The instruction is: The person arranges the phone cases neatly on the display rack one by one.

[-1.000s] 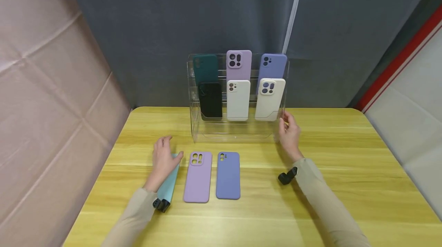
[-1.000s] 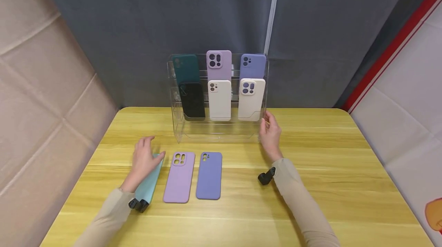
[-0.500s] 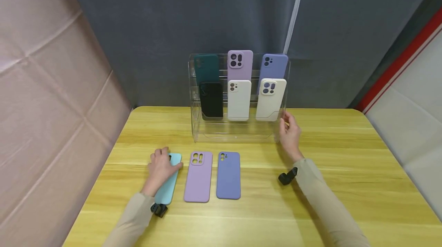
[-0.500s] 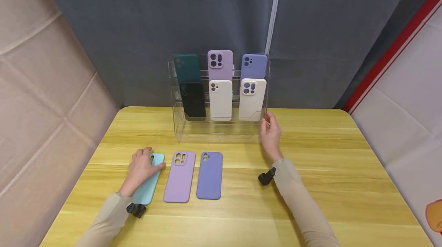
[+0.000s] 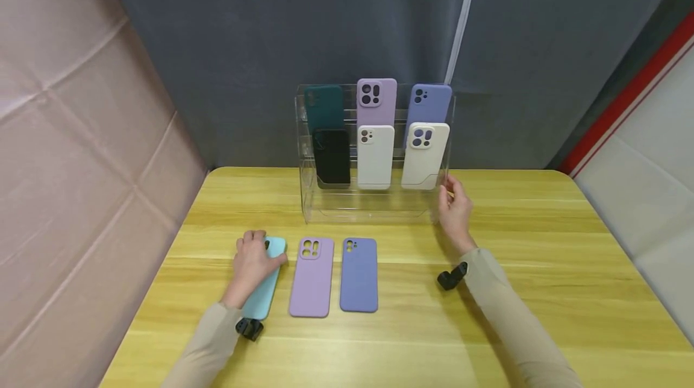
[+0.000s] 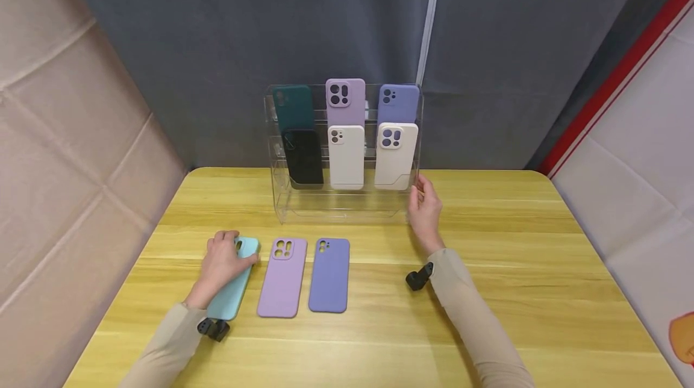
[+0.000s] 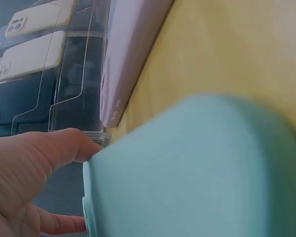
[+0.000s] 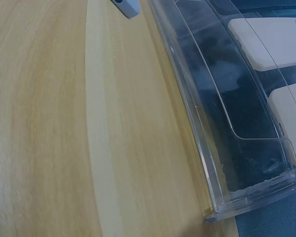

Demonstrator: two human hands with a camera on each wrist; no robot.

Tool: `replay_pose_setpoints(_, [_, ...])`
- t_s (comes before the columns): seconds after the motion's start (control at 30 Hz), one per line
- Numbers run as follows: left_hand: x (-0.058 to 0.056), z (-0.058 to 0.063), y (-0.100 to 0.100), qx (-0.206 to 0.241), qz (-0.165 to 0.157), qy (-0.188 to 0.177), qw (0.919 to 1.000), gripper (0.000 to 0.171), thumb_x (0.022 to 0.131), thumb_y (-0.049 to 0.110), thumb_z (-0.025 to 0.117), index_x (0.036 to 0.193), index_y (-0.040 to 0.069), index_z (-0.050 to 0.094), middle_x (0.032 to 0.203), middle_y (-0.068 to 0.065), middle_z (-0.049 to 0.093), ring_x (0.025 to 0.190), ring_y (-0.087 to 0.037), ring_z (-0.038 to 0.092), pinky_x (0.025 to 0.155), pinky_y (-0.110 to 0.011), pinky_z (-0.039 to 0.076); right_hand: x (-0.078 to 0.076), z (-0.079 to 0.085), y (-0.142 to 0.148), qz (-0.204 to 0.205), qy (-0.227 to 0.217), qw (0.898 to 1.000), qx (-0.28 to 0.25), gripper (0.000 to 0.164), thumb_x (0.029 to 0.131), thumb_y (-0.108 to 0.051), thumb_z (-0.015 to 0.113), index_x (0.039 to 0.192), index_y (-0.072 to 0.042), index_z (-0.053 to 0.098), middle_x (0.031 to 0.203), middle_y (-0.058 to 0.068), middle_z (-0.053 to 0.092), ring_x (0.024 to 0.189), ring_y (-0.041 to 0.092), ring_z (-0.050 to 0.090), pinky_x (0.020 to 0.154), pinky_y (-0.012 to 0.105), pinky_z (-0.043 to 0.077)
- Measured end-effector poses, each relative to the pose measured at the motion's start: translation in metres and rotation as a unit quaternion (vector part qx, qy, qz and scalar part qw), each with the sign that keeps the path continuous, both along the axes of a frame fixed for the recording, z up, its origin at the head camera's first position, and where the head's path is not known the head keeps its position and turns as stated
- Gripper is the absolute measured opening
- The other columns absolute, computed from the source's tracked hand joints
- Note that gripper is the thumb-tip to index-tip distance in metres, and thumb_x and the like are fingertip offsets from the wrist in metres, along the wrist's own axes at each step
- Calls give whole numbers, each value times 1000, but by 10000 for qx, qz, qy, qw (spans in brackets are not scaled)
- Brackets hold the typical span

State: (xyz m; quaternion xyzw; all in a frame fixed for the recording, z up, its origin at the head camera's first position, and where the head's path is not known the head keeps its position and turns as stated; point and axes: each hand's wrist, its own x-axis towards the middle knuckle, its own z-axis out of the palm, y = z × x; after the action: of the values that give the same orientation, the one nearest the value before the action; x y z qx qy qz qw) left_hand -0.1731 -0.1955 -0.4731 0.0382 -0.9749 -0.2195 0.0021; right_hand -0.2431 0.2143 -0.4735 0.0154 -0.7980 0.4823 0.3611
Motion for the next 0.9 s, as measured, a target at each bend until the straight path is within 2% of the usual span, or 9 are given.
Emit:
replay_pose_setpoints(0.3, [-8,14,8,384,-158,755,9963,73,70,27,77,125,-12,48,124,-30,45,109,-44,42,83,-55,46,0,-1,1,33,-90,9999,-37,25,92,3,51,115,11,56,101,27,63,92,33,62,72,-1,41])
replay_pose_setpoints(0.43, [-12,23,15,431,-250,1027,9935,73,68,27,78,124,-11,49,124,-29,46,111,-42,41,83,-53,47,1,0,1,50,-85,9999,-61,25,92,3,50,115,11,56,102,27,63,93,35,62,72,-1,42])
replay_pose_setpoints(0.67, [-18,39,29,564,-308,1294,9895,71,69,26,77,125,-8,50,126,-26,46,112,-41,41,84,-51,47,0,-2,2,77,-31,10000,-26,25,92,3,50,115,11,56,101,27,63,92,36,62,72,0,42])
replay_pose_setpoints(0.9, [-24,51,44,710,-523,1657,9822,68,71,26,75,125,-8,51,126,-26,46,113,-40,41,85,-49,47,-1,-2,2,58,-48,10000,-14,25,92,3,50,116,10,57,102,26,63,93,34,63,73,0,42])
